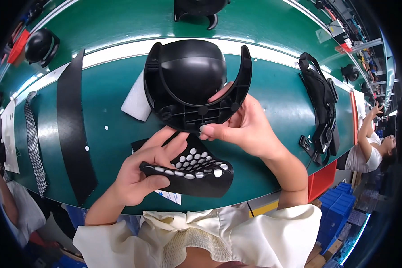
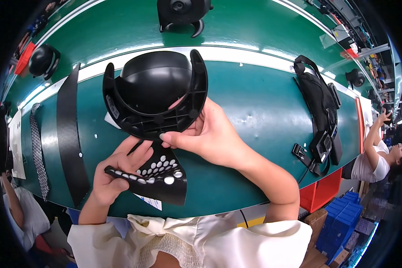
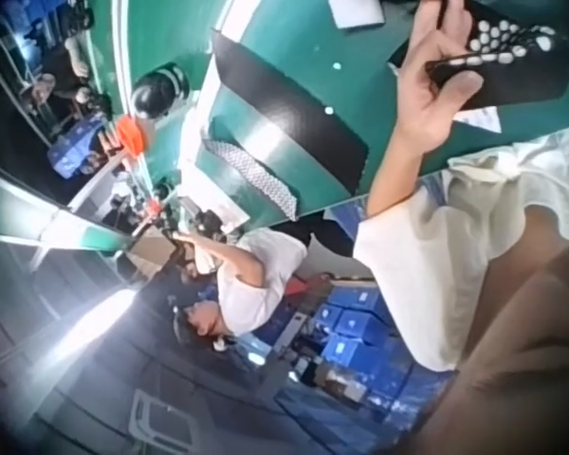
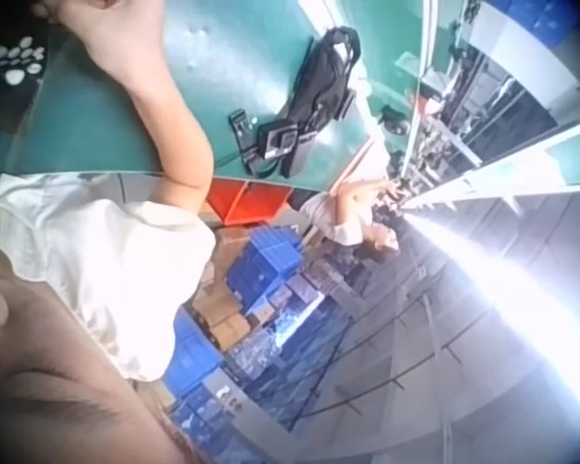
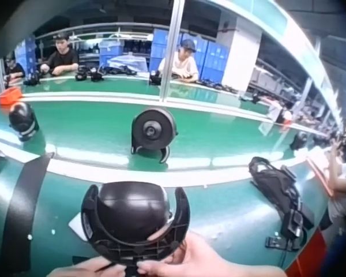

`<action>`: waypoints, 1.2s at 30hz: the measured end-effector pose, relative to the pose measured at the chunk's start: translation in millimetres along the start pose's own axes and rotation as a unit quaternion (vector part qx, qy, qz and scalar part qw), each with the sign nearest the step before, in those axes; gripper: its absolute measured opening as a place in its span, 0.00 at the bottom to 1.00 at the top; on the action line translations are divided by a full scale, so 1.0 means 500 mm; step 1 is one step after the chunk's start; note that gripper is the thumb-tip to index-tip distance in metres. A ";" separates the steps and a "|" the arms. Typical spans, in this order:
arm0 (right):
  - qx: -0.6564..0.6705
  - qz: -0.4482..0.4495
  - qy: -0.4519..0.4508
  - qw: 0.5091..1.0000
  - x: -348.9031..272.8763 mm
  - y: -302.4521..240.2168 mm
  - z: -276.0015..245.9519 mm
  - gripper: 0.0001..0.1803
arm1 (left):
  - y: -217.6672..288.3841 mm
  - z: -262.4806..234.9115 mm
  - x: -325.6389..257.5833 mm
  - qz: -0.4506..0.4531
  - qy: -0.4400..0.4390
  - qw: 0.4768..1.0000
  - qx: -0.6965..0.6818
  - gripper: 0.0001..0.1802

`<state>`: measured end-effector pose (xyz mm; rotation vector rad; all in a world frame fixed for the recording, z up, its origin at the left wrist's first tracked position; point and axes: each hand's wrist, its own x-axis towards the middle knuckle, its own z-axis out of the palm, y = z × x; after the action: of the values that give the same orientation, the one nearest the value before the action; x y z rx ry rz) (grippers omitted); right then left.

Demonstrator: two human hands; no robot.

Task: Attaching foam padding and plastic fasteners to a black plastic helmet shell on a factory assembly line.

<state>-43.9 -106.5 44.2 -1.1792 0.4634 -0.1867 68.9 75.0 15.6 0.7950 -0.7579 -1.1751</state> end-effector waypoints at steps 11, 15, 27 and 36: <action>-0.253 -0.258 0.118 0.925 -0.025 -0.103 -0.054 0.06 | -0.001 -0.004 -0.003 0.038 -0.099 0.994 0.029 0.06; -0.547 -0.275 0.318 0.724 0.035 -0.147 -0.134 0.11 | 0.016 0.006 -0.003 0.044 -0.093 0.994 0.024 0.06; -0.780 -0.036 0.429 0.454 0.320 -0.079 -0.402 0.33 | 0.015 0.004 -0.007 0.037 -0.064 0.997 0.024 0.03; -0.758 0.065 0.397 0.514 0.289 -0.049 -0.422 0.25 | 0.004 0.018 -0.025 0.070 0.143 0.982 0.100 0.12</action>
<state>-6.1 -348.7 -33.1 -2.7969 1.7656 -0.1571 59.7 86.1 20.8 1.0364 -0.6871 -0.8450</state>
